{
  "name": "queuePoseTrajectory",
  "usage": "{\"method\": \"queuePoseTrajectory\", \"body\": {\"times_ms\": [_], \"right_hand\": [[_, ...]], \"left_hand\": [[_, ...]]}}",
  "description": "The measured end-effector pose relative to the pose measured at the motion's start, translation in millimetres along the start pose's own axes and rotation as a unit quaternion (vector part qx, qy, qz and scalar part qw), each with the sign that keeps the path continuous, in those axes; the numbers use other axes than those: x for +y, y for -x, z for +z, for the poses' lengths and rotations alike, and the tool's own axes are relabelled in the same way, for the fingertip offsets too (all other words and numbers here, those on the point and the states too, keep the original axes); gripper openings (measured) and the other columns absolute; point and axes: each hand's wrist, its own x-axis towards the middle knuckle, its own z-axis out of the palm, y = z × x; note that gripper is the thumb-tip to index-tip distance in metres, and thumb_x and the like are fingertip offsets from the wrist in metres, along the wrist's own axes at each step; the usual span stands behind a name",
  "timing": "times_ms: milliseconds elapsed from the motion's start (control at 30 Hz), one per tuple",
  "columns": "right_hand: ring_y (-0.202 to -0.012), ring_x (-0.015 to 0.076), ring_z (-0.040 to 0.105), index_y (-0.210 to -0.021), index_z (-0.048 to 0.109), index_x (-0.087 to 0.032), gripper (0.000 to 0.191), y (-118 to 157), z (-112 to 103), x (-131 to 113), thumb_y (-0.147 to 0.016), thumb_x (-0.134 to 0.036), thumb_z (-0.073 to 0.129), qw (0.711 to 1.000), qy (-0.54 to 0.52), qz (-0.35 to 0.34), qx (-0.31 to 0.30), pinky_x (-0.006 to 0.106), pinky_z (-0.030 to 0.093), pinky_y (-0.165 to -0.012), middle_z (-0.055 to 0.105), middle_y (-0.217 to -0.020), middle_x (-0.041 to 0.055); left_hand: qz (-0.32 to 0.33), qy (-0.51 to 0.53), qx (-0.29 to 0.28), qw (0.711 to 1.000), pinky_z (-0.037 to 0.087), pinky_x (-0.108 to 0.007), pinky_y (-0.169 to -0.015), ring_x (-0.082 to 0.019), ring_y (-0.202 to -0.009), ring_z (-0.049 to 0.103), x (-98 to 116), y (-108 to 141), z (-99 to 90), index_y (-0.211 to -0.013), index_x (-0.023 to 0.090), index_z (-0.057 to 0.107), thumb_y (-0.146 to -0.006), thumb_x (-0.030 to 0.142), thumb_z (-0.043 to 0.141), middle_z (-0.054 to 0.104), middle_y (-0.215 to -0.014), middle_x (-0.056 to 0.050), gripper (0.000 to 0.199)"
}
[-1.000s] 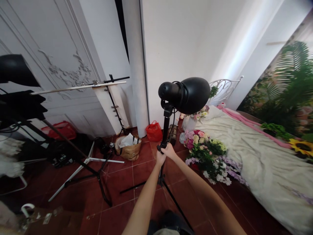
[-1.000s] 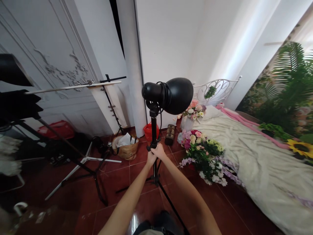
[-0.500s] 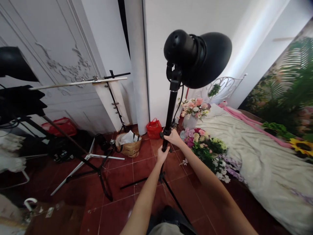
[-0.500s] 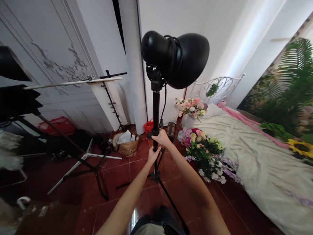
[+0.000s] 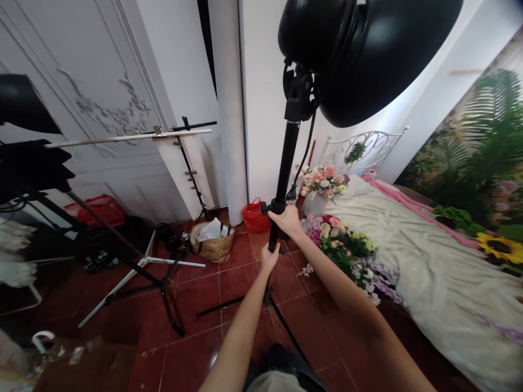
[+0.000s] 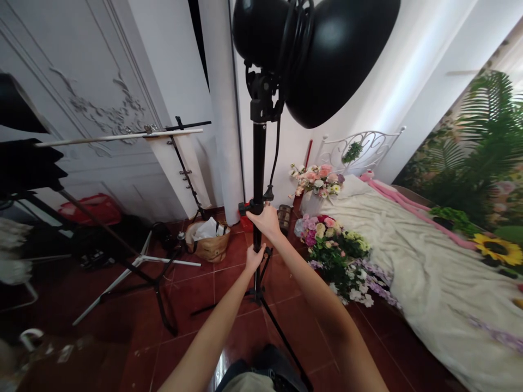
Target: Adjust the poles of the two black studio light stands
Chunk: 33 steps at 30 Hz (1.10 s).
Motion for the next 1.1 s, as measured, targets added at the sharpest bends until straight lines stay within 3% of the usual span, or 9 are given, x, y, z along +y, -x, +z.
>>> {"method": "queuePoseTrajectory", "body": {"times_ms": [67, 133, 233, 333, 500, 667, 833, 933, 1100], "right_hand": [[-0.059, 0.0136, 0.057, -0.066, 0.059, -0.013, 0.02, 2, -7, 2, -0.07, -0.033, 0.057, 0.999, -0.001, -0.02, -0.034, 0.021, 0.044, -0.055, 0.06, -0.061, 0.0019], [-0.067, 0.0148, 0.06, -0.087, 0.061, -0.014, 0.027, 8, -16, 12, -0.073, -0.036, 0.058, 0.995, -0.027, -0.042, -0.086, 0.022, 0.047, -0.06, 0.065, -0.075, 0.0034], [-0.081, 0.016, 0.063, -0.118, 0.048, -0.019, 0.048, 27, -26, 50, -0.076, -0.041, 0.057, 0.984, -0.059, -0.046, -0.163, 0.026, 0.051, -0.067, 0.064, -0.101, 0.0049], [-0.094, 0.0178, 0.061, -0.113, 0.055, -0.022, 0.035, 59, -23, 104, -0.087, -0.041, 0.041, 0.977, -0.003, -0.019, -0.21, 0.031, 0.048, -0.081, 0.063, -0.109, 0.0045], [-0.109, 0.0195, 0.055, -0.117, 0.056, -0.021, 0.043, 111, 12, 169, -0.092, -0.039, 0.026, 0.956, 0.047, 0.021, -0.287, 0.034, 0.04, -0.094, 0.06, -0.116, 0.0057], [-0.115, 0.0189, 0.049, -0.128, 0.045, -0.022, 0.045, 128, 33, 181, -0.092, -0.04, 0.024, 0.957, 0.086, 0.033, -0.273, 0.033, 0.038, -0.095, 0.053, -0.126, 0.0058], [-0.095, 0.0177, 0.056, -0.113, 0.055, -0.024, 0.04, 126, 34, 185, -0.092, -0.041, 0.025, 0.96, 0.132, 0.041, -0.245, 0.03, 0.041, -0.084, 0.063, -0.1, 0.0061], [-0.088, 0.0173, 0.055, -0.103, 0.057, -0.023, 0.035, 127, 42, 192, -0.091, -0.041, 0.029, 0.969, 0.105, 0.043, -0.221, 0.029, 0.041, -0.08, 0.063, -0.091, 0.0045], [-0.089, 0.018, 0.055, -0.096, 0.056, -0.019, 0.031, 130, 63, 206, -0.089, -0.038, 0.032, 0.985, 0.013, 0.044, -0.167, 0.034, 0.037, -0.086, 0.062, -0.094, 0.0056]], "left_hand": [[0.002, -0.003, 0.008, 1.0, 0.035, -0.02, -0.046, -0.011, -0.051, 0.05, 0, 0, 0.7, -0.061, 0.014, 0.055, -0.069, 0.045, 0.059, 0.053, -0.054, -0.001, 0.033], [0.005, -0.001, 0.007, 1.0, 0.035, -0.02, -0.046, -0.011, -0.051, 0.05, 1, 0, 0.8, -0.063, 0.013, 0.056, -0.069, 0.044, 0.059, 0.054, -0.055, -0.002, 0.032], [0.012, 0.007, 0.005, 1.0, 0.036, -0.02, -0.047, -0.011, -0.051, 0.05, 3, 1, 0.8, -0.065, 0.012, 0.058, -0.069, 0.043, 0.059, 0.055, -0.057, -0.002, 0.031], [0.017, 0.014, 0.004, 1.0, 0.037, -0.02, -0.048, -0.011, -0.051, 0.051, 5, 1, 1.0, -0.064, 0.012, 0.058, -0.068, 0.042, 0.059, 0.056, -0.057, -0.003, 0.03], [0.015, 0.024, -0.009, 1.0, 0.042, -0.023, -0.054, -0.014, -0.056, 0.056, 5, 0, 0.4, -0.067, 0.012, 0.062, -0.067, 0.04, 0.059, 0.062, -0.062, -0.005, 0.028], [0.007, 0.016, -0.005, 1.0, 0.044, -0.024, -0.057, -0.015, -0.061, 0.058, 3, -1, 0.0, -0.067, 0.013, 0.062, -0.066, 0.039, 0.06, 0.064, -0.066, -0.006, 0.026], [-0.022, 0.021, 0.003, 1.0, 0.044, -0.023, -0.055, -0.015, -0.059, 0.058, -2, -2, 2.1, -0.067, 0.013, 0.061, -0.065, 0.04, 0.061, 0.061, -0.061, -0.004, 0.027], [-0.008, 0.02, 0.01, 1.0, 0.043, -0.023, -0.055, -0.015, -0.059, 0.057, -3, -1, 2.1, -0.066, 0.013, 0.061, -0.065, 0.04, 0.062, 0.062, -0.063, -0.005, 0.026], [0.002, 0.024, -0.001, 1.0, 0.044, -0.023, -0.055, -0.015, -0.059, 0.057, -1, 2, -0.1, -0.067, 0.013, 0.062, -0.066, 0.04, 0.061, 0.062, -0.062, -0.004, 0.027]]}}
